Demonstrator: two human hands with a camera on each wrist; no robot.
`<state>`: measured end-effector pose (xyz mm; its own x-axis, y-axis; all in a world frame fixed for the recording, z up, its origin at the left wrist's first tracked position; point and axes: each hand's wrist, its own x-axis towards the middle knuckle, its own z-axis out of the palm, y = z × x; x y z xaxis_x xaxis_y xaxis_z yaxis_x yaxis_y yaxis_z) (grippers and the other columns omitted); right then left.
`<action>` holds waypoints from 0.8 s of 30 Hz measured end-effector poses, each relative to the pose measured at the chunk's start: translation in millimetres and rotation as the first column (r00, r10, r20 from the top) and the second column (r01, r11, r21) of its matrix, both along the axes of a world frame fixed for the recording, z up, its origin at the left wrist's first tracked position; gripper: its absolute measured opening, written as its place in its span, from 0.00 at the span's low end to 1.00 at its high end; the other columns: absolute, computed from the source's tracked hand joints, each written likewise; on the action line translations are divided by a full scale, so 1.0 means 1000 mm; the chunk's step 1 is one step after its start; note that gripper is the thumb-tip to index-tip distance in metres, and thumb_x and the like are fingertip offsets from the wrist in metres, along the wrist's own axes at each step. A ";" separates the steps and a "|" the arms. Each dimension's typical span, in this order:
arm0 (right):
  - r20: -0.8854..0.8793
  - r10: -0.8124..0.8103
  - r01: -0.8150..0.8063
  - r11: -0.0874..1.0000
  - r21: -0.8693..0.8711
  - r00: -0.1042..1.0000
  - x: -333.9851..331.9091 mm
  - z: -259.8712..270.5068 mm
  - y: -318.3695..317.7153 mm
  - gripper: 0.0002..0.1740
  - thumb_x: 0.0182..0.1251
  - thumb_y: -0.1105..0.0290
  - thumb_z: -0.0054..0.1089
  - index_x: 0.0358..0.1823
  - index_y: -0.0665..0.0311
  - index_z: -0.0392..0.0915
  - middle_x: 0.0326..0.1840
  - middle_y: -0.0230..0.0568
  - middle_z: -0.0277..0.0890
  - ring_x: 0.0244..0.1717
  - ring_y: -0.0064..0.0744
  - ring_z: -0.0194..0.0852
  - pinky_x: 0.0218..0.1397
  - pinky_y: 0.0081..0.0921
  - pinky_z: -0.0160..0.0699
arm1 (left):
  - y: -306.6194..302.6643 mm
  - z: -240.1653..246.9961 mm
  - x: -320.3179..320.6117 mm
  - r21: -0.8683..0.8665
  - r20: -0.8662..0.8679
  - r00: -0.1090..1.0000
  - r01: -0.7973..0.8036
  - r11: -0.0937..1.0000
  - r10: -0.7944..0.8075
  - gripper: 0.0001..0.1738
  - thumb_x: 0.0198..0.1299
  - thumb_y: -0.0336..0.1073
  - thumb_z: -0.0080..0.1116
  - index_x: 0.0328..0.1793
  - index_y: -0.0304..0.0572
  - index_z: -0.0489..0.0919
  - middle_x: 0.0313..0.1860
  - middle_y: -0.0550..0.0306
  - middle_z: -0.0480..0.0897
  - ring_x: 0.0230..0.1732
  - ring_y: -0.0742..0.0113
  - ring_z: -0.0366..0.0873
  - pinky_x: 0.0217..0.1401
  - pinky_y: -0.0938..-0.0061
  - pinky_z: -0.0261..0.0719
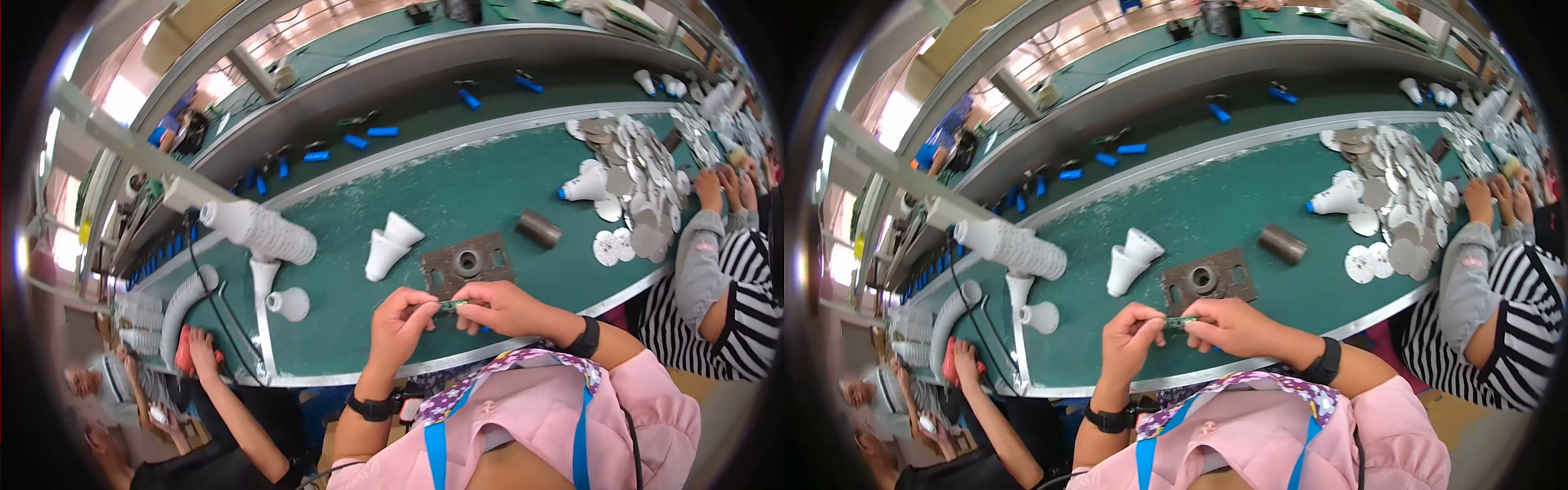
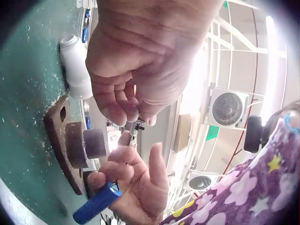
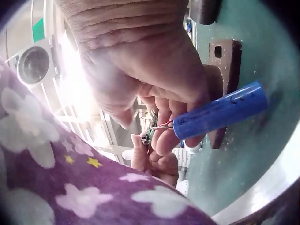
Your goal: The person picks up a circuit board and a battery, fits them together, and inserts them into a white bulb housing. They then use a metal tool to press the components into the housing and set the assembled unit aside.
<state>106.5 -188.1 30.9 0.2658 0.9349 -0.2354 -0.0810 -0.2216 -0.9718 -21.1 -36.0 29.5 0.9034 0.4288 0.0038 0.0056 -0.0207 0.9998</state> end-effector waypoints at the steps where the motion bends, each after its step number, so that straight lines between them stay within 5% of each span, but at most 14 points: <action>1: -0.002 -0.004 0.004 1.000 -0.024 1.000 0.000 0.000 0.001 0.12 0.64 0.65 0.50 0.44 0.64 0.73 0.32 0.32 0.76 0.29 0.20 0.74 0.30 0.18 0.73 | 0.003 -0.003 -0.003 -0.064 -0.007 1.000 0.018 0.998 -0.019 0.04 0.53 0.24 0.57 0.36 0.33 0.76 0.28 0.60 0.75 0.27 0.78 0.73 0.27 0.85 0.70; 4: -0.129 -0.070 0.066 0.997 -0.039 0.989 0.004 0.000 -0.001 0.13 0.64 0.66 0.50 0.45 0.64 0.74 0.31 0.31 0.75 0.27 0.18 0.71 0.28 0.17 0.72 | 0.015 -0.007 -0.003 -0.019 0.037 0.969 -0.242 0.970 0.242 0.11 0.51 0.28 0.61 0.40 0.34 0.74 0.32 0.61 0.75 0.31 0.78 0.73 0.31 0.84 0.71; 5: -0.127 -0.120 0.113 0.992 -0.061 0.985 0.006 0.006 -0.001 0.13 0.63 0.66 0.51 0.45 0.66 0.74 0.30 0.31 0.75 0.26 0.16 0.69 0.27 0.16 0.72 | 0.029 -0.021 -0.002 0.173 0.036 0.918 -0.396 0.902 0.396 0.22 0.47 0.34 0.65 0.47 0.35 0.72 0.39 0.56 0.76 0.40 0.69 0.73 0.42 0.75 0.71; 6: -0.127 -0.116 0.109 0.992 -0.062 0.985 0.007 0.005 -0.001 0.13 0.63 0.66 0.51 0.45 0.66 0.74 0.30 0.31 0.75 0.26 0.16 0.69 0.27 0.16 0.72 | 0.037 -0.019 0.002 0.173 0.035 0.916 -0.400 0.900 0.400 0.22 0.47 0.34 0.65 0.47 0.35 0.72 0.39 0.56 0.76 0.40 0.69 0.73 0.42 0.75 0.71; 7: -0.118 -0.178 0.172 0.983 -0.063 0.977 0.009 0.005 -0.001 0.13 0.63 0.66 0.51 0.45 0.67 0.74 0.30 0.32 0.75 0.26 0.16 0.69 0.27 0.16 0.71 | 0.044 -0.016 0.008 0.578 0.107 0.884 -0.428 0.695 0.455 0.25 0.45 0.36 0.66 0.50 0.35 0.71 0.42 0.53 0.76 0.45 0.62 0.72 0.47 0.69 0.69; 8: -0.105 -0.241 0.236 0.970 -0.060 0.965 0.011 0.005 0.000 0.14 0.63 0.66 0.52 0.44 0.67 0.75 0.30 0.32 0.75 0.26 0.16 0.69 0.27 0.15 0.71 | 0.052 -0.015 0.014 0.858 0.200 0.859 -0.386 0.339 0.471 0.28 0.44 0.38 0.66 0.52 0.35 0.70 0.44 0.50 0.75 0.49 0.56 0.70 0.53 0.63 0.66; 9: -0.119 -0.244 0.238 0.969 -0.063 0.962 0.012 0.007 0.001 0.14 0.63 0.66 0.52 0.44 0.69 0.75 0.30 0.32 0.74 0.26 0.15 0.68 0.26 0.15 0.71 | 0.060 -0.027 0.017 0.820 0.130 0.906 -0.326 0.471 0.402 0.31 0.44 0.39 0.65 0.55 0.38 0.69 0.48 0.44 0.74 0.55 0.46 0.64 0.60 0.56 0.56; 12: -0.082 -0.291 0.289 0.957 -0.029 0.953 0.011 0.018 0.001 0.15 0.62 0.66 0.53 0.45 0.69 0.75 0.27 0.30 0.72 0.24 0.15 0.67 0.25 0.15 0.70 | 0.068 -0.040 0.019 0.841 -0.114 0.918 -0.114 0.528 0.380 0.29 0.45 0.40 0.65 0.55 0.41 0.71 0.51 0.42 0.71 0.50 0.44 0.68 0.55 0.57 0.61; 16: -0.009 -0.293 0.293 0.956 -0.001 0.956 0.020 0.024 -0.002 0.15 0.62 0.67 0.53 0.45 0.70 0.75 0.24 0.29 0.70 0.21 0.15 0.66 0.24 0.15 0.68 | 0.062 -0.022 -0.010 0.732 -0.113 0.929 -0.161 0.662 0.351 0.27 0.45 0.34 0.64 0.55 0.41 0.71 0.51 0.43 0.70 0.46 0.50 0.72 0.49 0.62 0.71; 19: -0.012 -0.259 0.258 0.966 -0.024 0.966 0.022 0.027 0.002 0.15 0.61 0.67 0.54 0.45 0.70 0.75 0.22 0.28 0.69 0.19 0.15 0.65 0.23 0.15 0.67 | 0.046 -0.007 -0.039 0.277 -0.074 0.917 -0.358 0.892 0.391 0.29 0.44 0.19 0.60 0.57 0.37 0.71 0.52 0.53 0.68 0.50 0.66 0.72 0.44 0.78 0.78; 20: -0.038 -0.212 0.211 0.977 -0.039 0.976 0.022 0.027 0.005 0.15 0.61 0.67 0.54 0.45 0.70 0.75 0.23 0.28 0.69 0.19 0.15 0.65 0.23 0.15 0.67 | 0.039 -0.002 -0.043 0.275 -0.079 0.913 -0.366 0.889 0.401 0.29 0.44 0.19 0.60 0.57 0.37 0.71 0.52 0.53 0.68 0.50 0.66 0.72 0.44 0.78 0.78; 24: -0.066 0.001 -0.009 0.993 -0.118 0.998 0.017 0.030 0.016 0.14 0.60 0.66 0.54 0.42 0.68 0.77 0.22 0.27 0.69 0.21 0.15 0.65 0.23 0.15 0.68 | 0.007 0.009 -0.040 0.066 0.151 0.977 -0.162 0.985 0.150 0.26 0.46 0.18 0.60 0.55 0.39 0.72 0.54 0.55 0.66 0.53 0.67 0.69 0.50 0.79 0.74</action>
